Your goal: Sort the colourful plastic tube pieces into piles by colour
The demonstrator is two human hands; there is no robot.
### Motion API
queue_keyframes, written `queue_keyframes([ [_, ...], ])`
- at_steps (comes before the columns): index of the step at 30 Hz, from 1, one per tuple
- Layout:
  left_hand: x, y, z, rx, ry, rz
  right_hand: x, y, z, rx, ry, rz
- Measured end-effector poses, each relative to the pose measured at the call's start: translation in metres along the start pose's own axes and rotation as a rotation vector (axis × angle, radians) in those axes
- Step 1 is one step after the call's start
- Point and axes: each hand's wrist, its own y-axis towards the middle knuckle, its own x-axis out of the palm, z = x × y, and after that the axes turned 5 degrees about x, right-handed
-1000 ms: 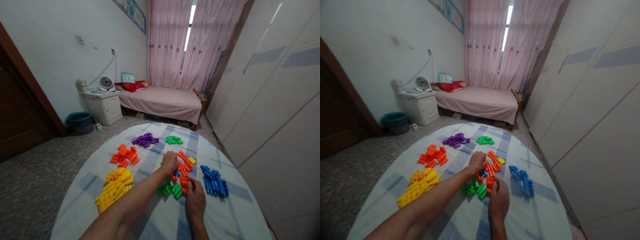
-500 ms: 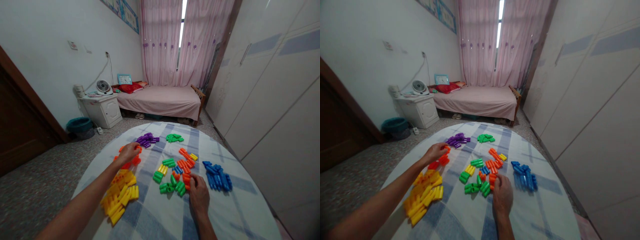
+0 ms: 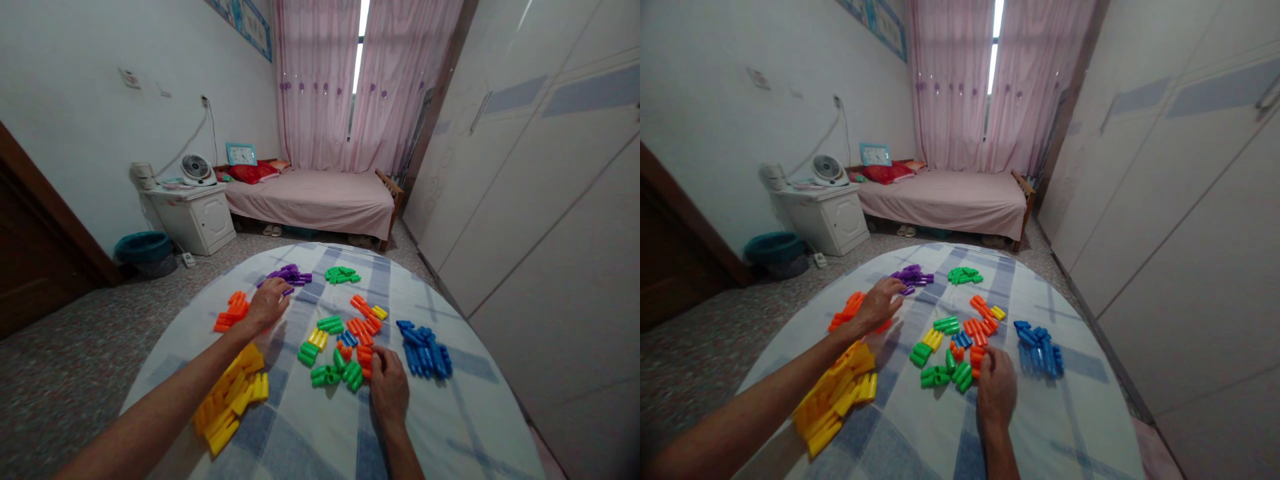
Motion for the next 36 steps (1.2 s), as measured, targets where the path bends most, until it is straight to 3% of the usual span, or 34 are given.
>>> queue_keyframes([
  [3,0.032,0.027,0.042,0.154,-0.084,-0.107,0.000,-0.001,-0.001,0.001,0.013,0.006],
  [5,0.057,0.045,0.070,0.217,-0.070,-0.215,0.000,-0.002,-0.002,-0.001,0.025,0.010],
  [8,0.092,0.068,0.100,0.273,-0.072,-0.288,0.000,-0.002,-0.002,-0.003,0.044,0.015],
  [12,0.124,0.088,0.115,0.289,-0.071,-0.358,0.000,-0.003,-0.003,0.009,0.052,0.023],
  [16,0.135,0.093,0.112,0.269,-0.069,-0.418,0.000,-0.003,-0.004,0.032,0.041,0.026],
  [28,0.110,0.071,0.084,0.062,-0.106,-0.405,0.000,-0.001,0.000,0.018,0.029,0.000],
  [32,0.078,0.059,0.069,0.005,-0.127,-0.296,-0.002,0.000,0.001,0.030,0.023,-0.017],
  [36,0.027,0.039,0.014,-0.113,-0.052,-0.143,-0.001,0.000,0.002,0.031,0.017,-0.020],
])
